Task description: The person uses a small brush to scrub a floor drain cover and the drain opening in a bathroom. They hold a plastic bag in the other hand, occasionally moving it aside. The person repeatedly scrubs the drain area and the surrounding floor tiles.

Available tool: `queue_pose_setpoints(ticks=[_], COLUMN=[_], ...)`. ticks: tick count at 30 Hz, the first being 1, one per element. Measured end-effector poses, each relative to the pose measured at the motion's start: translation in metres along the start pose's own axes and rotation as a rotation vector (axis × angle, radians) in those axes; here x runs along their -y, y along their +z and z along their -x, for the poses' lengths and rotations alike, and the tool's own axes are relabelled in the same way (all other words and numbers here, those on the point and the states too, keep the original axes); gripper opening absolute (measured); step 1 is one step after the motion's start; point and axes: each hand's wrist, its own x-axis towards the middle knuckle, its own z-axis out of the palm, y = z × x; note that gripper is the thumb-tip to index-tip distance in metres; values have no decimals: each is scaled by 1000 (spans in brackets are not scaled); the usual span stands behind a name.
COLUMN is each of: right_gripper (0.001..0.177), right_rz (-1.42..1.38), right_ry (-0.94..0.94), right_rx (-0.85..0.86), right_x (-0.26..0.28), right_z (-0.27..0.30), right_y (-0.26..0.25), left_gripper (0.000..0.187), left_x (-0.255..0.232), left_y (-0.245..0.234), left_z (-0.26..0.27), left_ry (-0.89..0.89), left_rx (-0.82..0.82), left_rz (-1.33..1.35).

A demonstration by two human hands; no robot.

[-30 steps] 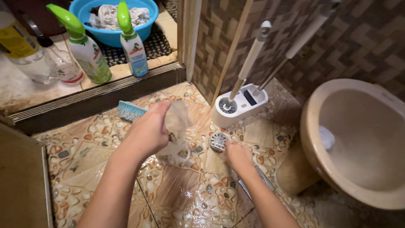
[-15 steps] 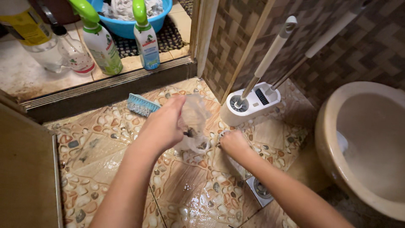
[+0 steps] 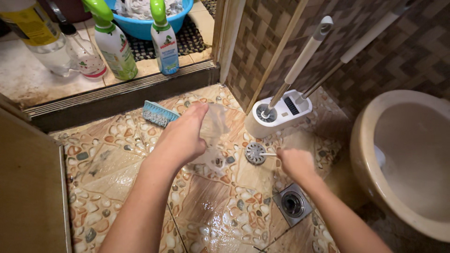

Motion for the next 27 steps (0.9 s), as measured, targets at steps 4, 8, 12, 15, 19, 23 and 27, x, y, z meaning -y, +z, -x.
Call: queue_pose_setpoints(ticks=[4, 8, 12, 15, 19, 23, 27], right_gripper=[20, 17, 26, 17, 18, 20, 11], right_rz=[-173, -161, -131, -112, -86, -76, -70], right_ry=[80, 40, 85, 81, 92, 78, 78], right_rx=[-53, -14, 3, -47, -95, -91, -142], right_x=[0, 14, 37, 45, 50, 55, 60], right_z=[17, 13, 13, 15, 16, 19, 21], right_y=[2, 38, 62, 71, 74, 67, 69], left_gripper=[79, 76, 77, 79, 77, 76, 78], left_x=[-5, -9, -12, -16, -16, -14, -12], left_y=[-2, -1, -3, -7, -6, -4, -3], left_z=[0, -1, 1, 2, 2, 1, 1], left_ry=[-22, 7, -10, -80, -55, -48, -27], left_rx=[25, 5, 18, 86, 65, 63, 58], left_rz=[-16, -12, -3, -11, -17, -24, -23])
